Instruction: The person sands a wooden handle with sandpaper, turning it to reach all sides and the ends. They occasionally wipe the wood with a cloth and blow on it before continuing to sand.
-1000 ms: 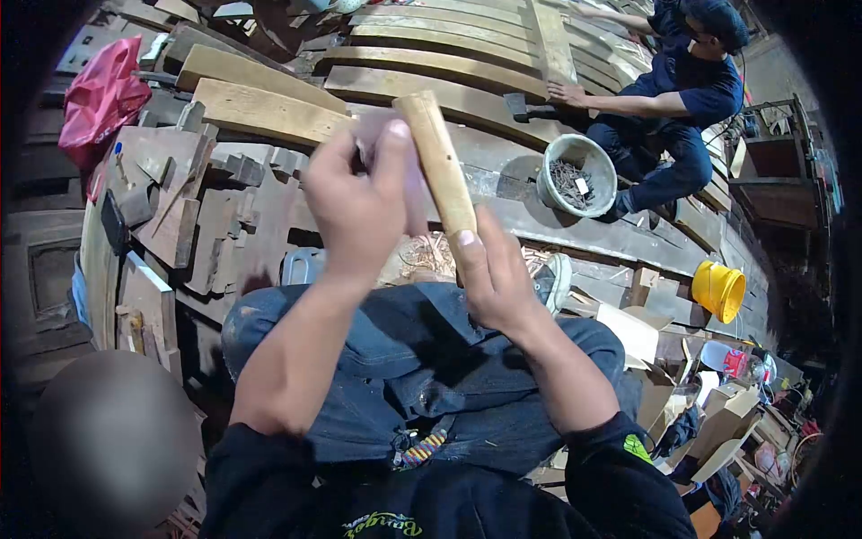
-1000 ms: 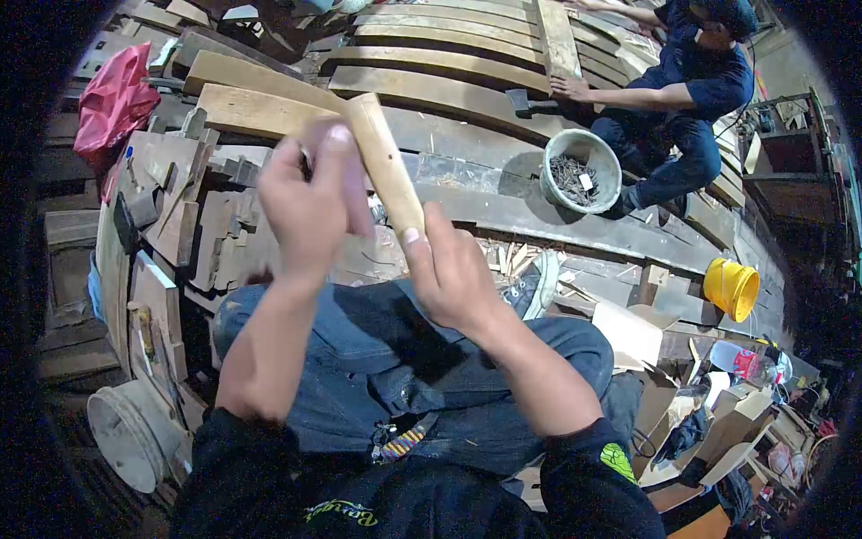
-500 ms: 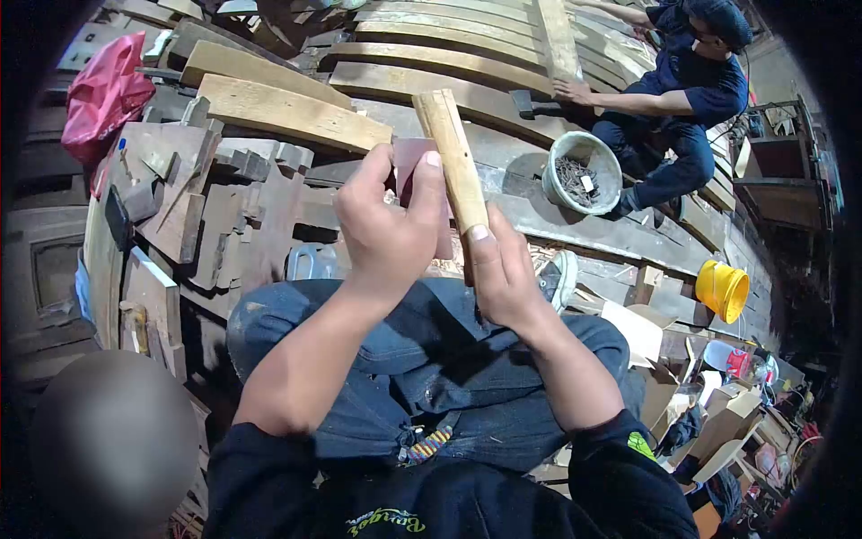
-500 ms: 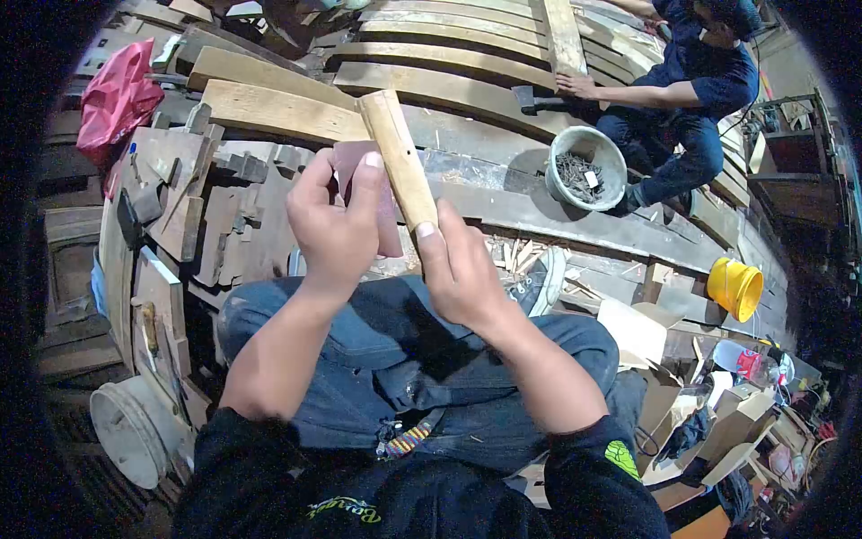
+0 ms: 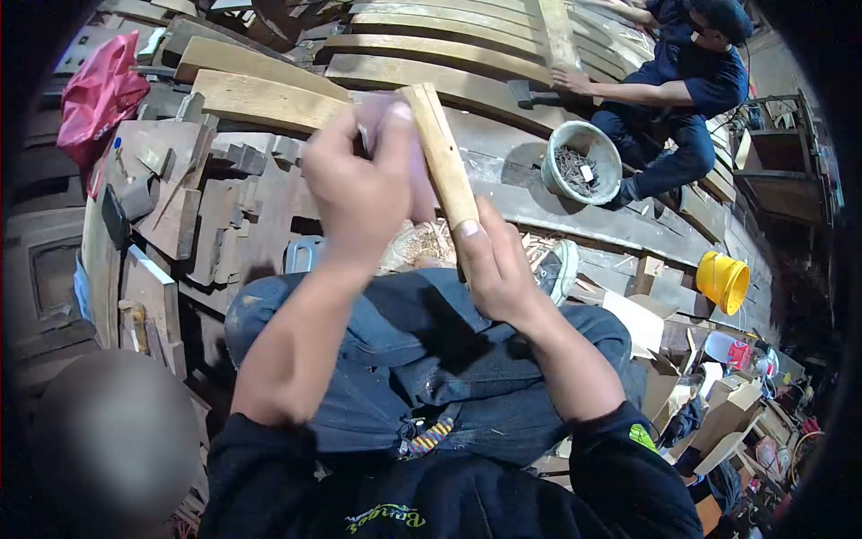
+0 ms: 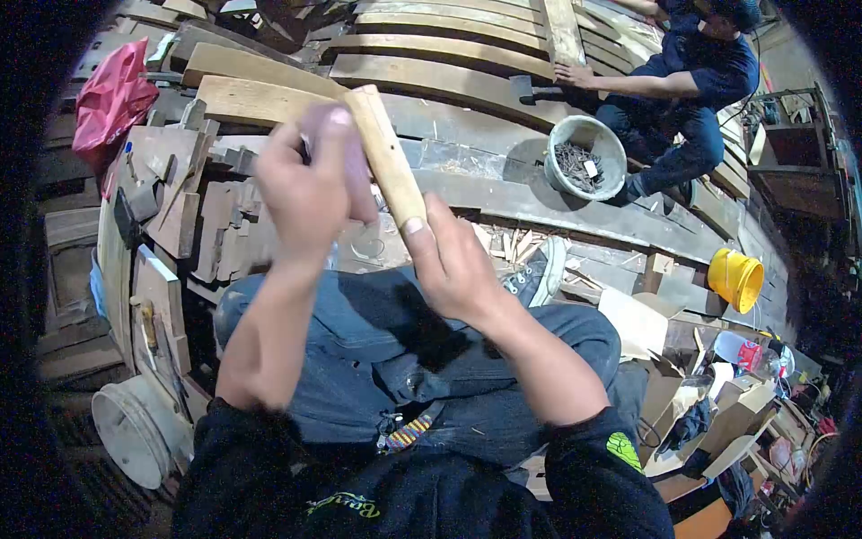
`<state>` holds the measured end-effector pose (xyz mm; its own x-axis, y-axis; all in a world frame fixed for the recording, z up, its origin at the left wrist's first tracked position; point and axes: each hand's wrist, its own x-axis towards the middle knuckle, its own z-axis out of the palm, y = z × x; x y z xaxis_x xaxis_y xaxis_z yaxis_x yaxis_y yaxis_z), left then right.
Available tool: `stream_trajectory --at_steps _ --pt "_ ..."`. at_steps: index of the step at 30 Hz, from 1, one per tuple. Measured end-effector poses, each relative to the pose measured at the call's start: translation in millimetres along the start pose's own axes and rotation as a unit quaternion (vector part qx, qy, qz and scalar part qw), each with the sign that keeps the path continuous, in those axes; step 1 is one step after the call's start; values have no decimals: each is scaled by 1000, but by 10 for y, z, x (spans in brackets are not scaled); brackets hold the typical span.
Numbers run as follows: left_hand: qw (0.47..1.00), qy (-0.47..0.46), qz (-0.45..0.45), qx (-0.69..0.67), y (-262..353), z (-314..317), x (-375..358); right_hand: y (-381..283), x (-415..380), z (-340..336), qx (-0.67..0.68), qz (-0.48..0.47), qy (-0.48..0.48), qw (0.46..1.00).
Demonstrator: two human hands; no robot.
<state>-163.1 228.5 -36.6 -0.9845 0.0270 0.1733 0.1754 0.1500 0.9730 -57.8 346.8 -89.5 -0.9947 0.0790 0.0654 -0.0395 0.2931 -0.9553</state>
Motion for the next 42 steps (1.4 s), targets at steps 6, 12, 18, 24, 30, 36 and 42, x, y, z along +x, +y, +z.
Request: stream_trajectory --at_steps 6,12,18,24,30,36,42 --pt "989 35 108 94 2 5 52 -16 15 -59 23 66 -17 997" --pt "981 5 156 116 -111 -11 -42 -26 32 -41 38 11 11 999" --pt "968 -2 163 189 -33 -34 55 -18 31 -27 -22 -23 18 999" --pt "977 1 136 162 -106 -83 171 34 31 -26 -20 -37 -1 999" --pt "976 -46 59 205 -64 -53 -41 6 35 -46 6 30 -14 999" --pt "979 -28 108 169 -154 -14 -50 4 37 -57 7 21 -14 1000" --pt "972 2 79 220 -122 -100 163 -13 18 -31 -20 15 -22 999"
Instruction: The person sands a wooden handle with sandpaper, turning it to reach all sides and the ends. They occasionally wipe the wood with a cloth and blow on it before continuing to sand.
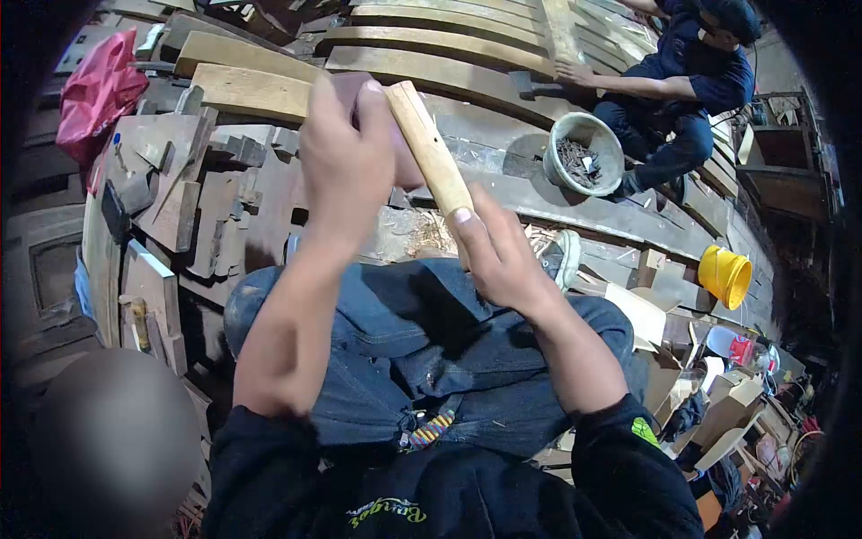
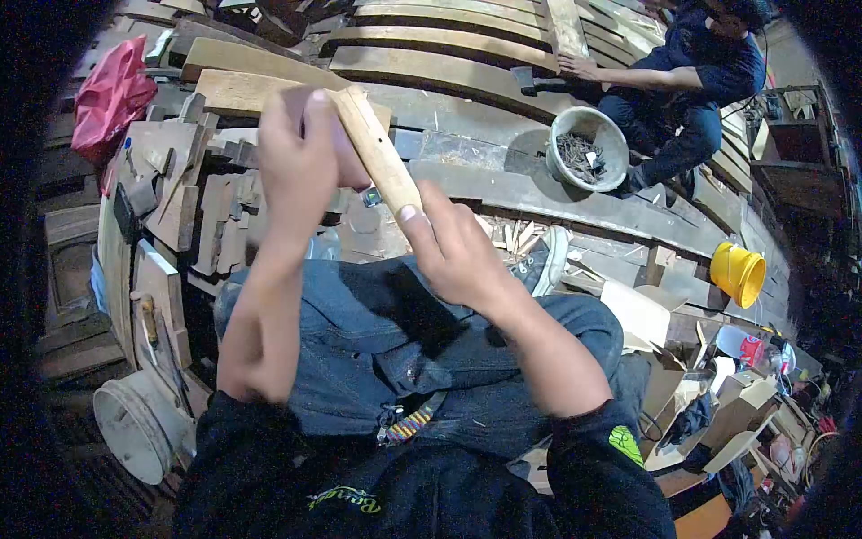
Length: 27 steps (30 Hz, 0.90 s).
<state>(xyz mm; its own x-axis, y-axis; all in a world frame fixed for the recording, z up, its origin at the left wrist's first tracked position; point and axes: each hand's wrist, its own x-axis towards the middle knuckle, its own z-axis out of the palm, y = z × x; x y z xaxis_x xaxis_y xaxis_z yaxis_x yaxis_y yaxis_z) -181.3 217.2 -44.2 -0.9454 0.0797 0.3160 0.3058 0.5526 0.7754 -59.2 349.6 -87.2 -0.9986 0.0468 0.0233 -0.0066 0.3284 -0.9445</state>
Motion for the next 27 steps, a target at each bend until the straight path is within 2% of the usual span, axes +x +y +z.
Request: stream_trajectory --at_steps 2,4,7,8,10,11,12,14,15,16,19,20,23,24,26,27 --pt "998 -26 14 -55 29 80 -192 17 16 -23 2 7 12 1000" --pt "998 -36 31 -42 59 81 -214 44 43 -44 -3 -27 38 999" --pt "999 -22 -44 -10 69 -47 34 22 58 -113 -8 7 -10 1000" --pt "999 -22 -44 -10 -31 -66 116 17 50 -117 -8 7 -10 1000" --pt "972 60 -103 -202 -144 -98 251 -11 43 -139 74 34 -24 996" --pt "916 45 -192 -350 -95 -132 213 -35 54 -160 123 29 -24 992" --pt "916 46 -188 -351 -95 -136 203 -1 66 -159 123 25 -22 992" --pt "884 60 -151 -438 -106 -121 168 32 85 -145 201 21 -30 979" --pt "892 61 -139 -426 -109 -130 152 10 42 -217 242 76 -77 964" --pt "892 60 -140 -425 -105 -135 154 -10 42 -225 243 77 -77 964" --pt "922 106 -52 -369 9 -153 148 -14 48 -215 266 79 -98 956" --pt "922 107 -51 -369 -11 -147 152 8 47 -207 267 78 -99 956" --pt "960 121 92 -237 -36 -152 132 26 48 -179 300 80 -95 946" --pt "960 121 91 -236 -12 -151 120 8 49 -175 301 81 -96 945" --pt "933 128 284 -181 52 -136 108 -17 46 -167 276 88 -73 954" --pt "920 111 364 -93 -25 -181 151 67 76 -88 204 -2 -3 979"
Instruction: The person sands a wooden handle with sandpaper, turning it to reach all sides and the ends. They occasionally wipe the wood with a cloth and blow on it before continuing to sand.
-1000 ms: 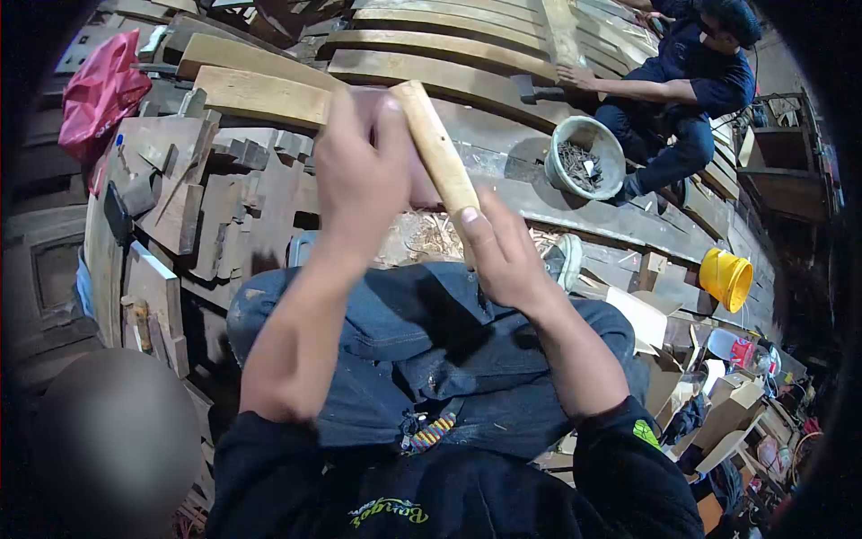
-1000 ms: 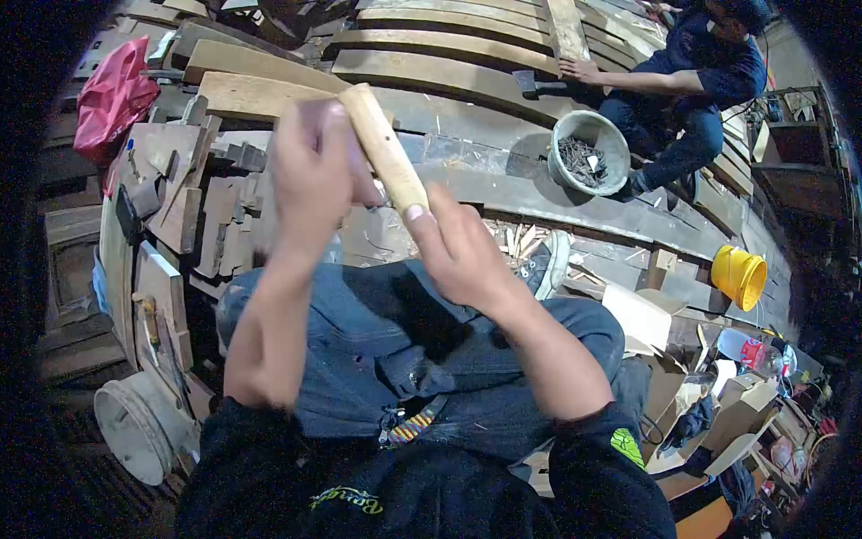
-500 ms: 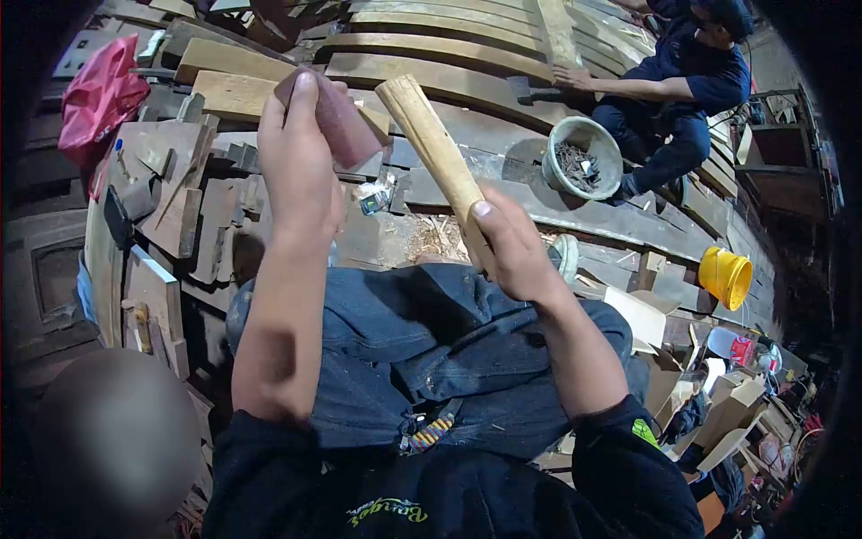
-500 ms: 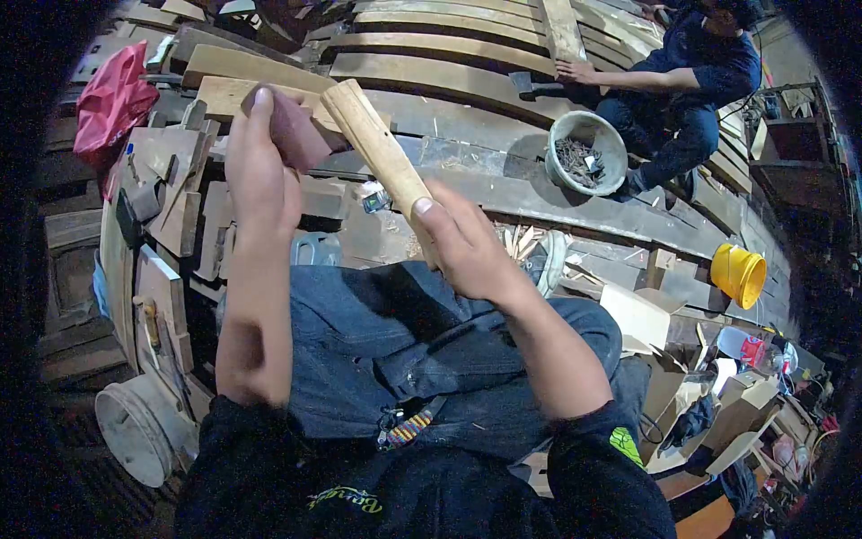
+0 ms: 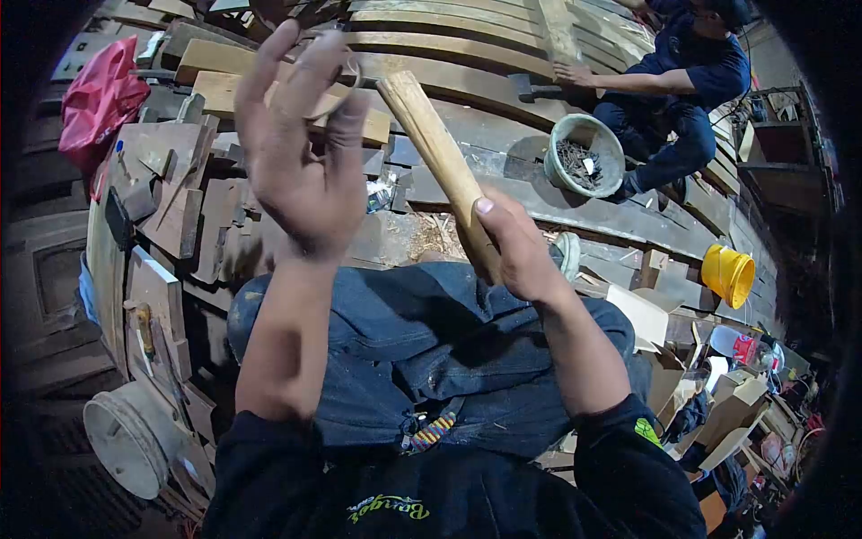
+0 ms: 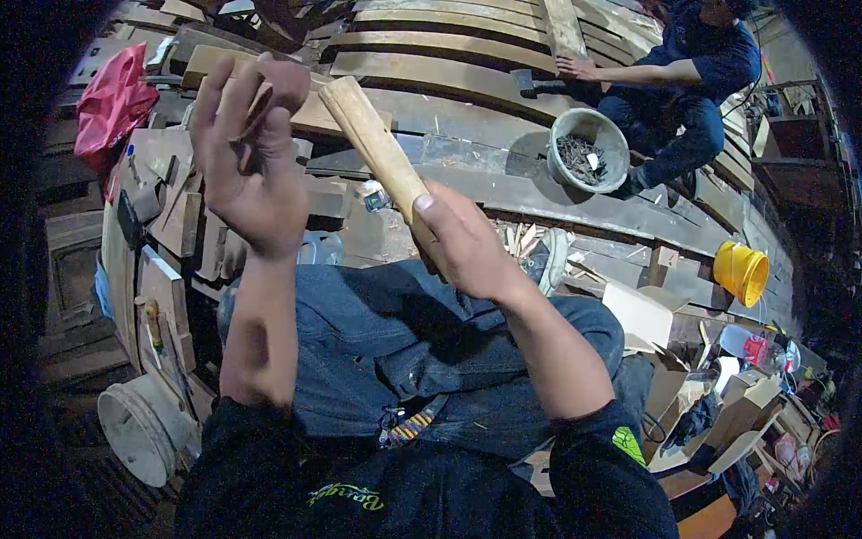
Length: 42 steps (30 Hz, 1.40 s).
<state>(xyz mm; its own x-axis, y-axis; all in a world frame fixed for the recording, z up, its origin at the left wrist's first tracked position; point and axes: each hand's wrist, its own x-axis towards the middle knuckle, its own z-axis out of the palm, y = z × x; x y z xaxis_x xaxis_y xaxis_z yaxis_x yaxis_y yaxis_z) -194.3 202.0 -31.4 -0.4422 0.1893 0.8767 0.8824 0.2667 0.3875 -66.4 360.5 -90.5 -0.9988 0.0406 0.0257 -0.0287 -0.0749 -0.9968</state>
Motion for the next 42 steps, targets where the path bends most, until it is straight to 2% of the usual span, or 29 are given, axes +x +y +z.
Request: stream_trajectory --at_steps 1,3,4,5,8,9,11,13,15,16,17,19,20,27,33,37,39,42 --pt "1000 -1 0 -2 -4 31 -23 -40 -8 -20 0 1 2 1000" --pt "989 -135 34 -50 16 109 -67 -156 -31 -76 35 177 -52 982" --pt "975 -218 15 -37 104 73 -69 -141 -32 -36 -2 101 -19 995" --pt "974 -222 18 -30 102 115 -106 -130 -32 -15 -3 103 -18 994" --pt "978 -208 2 -23 162 157 -93 -47 -12 12 -52 -5 46 998" --pt "980 -195 -19 -40 187 160 -83 -67 -25 3 -51 -4 46 998" --pt "981 -182 -41 -56 204 149 -80 -158 -44 -23 -35 69 4 997" --pt "962 -252 0 104 192 127 -90 -91 -37 -27 -35 96 -1 995" --pt "952 -274 1 134 136 152 -164 -53 -23 4 -189 -18 57 980" --pt "945 -288 -9 152 121 170 -184 -91 -4 -25 -184 25 39 982" --pt "938 -302 -19 170 113 182 -195 -66 -3 -25 -184 26 40 982" --pt "933 -321 -27 163 110 187 -214 -7 -3 -1 -132 45 53 989" --pt "932 -326 -39 155 106 192 -231 -61 3 17 -170 -4 72 983" --pt "929 -337 -61 142 99 184 -251 -11 0 26 -208 -39 73 975" --pt "937 -323 -57 121 86 185 -228 -54 4 17 -193 -14 56 980" --pt "934 -327 -57 133 90 190 -250 -28 5 18 -187 -40 66 979" --pt "933 -330 -62 129 109 181 -248 -79 1 11 -190 -5 49 981" --pt "931 -334 -62 135 100 182 -247 -56 7 10 -192 -12 54 980"
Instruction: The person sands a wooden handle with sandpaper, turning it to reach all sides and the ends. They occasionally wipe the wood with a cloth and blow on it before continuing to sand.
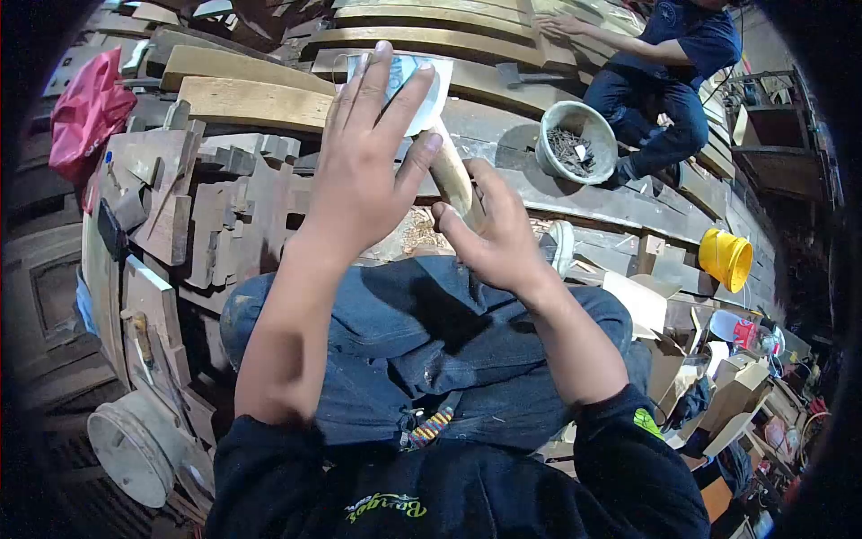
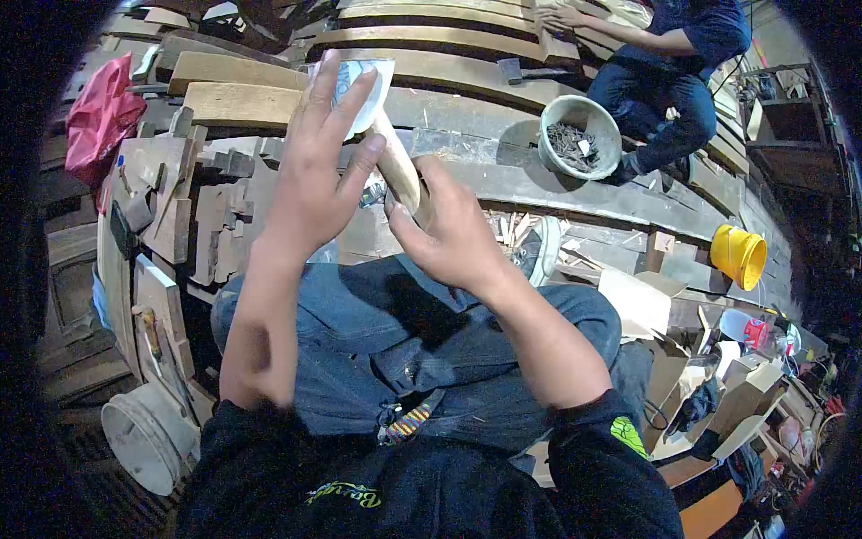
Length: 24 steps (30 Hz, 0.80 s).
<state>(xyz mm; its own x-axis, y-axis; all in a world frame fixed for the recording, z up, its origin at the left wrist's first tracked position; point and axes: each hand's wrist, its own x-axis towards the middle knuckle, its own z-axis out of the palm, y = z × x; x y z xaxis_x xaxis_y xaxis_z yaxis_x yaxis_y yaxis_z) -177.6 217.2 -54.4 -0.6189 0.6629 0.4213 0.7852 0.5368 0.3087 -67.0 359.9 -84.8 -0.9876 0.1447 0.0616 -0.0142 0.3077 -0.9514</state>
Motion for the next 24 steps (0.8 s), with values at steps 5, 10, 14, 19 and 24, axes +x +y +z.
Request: stream_trajectory --at_steps 5,10,14,19,24 --pt "1000 4 7 4 2 -2 -2 -36 -12 3 4 -6 12 1000" --pt "1000 3 3 -4 1 8 -5 -13 -7 12 29 11 0 1000" --pt "1000 -1 0 5 13 5 -12 -36 -2 1 12 13 -2 1000" --pt "1000 0 -1 3 18 2 -12 -23 -11 15 7 0 8 1000" --pt "1000 7 -1 -15 40 -23 2 25 -15 13 12 -12 -1 1000"
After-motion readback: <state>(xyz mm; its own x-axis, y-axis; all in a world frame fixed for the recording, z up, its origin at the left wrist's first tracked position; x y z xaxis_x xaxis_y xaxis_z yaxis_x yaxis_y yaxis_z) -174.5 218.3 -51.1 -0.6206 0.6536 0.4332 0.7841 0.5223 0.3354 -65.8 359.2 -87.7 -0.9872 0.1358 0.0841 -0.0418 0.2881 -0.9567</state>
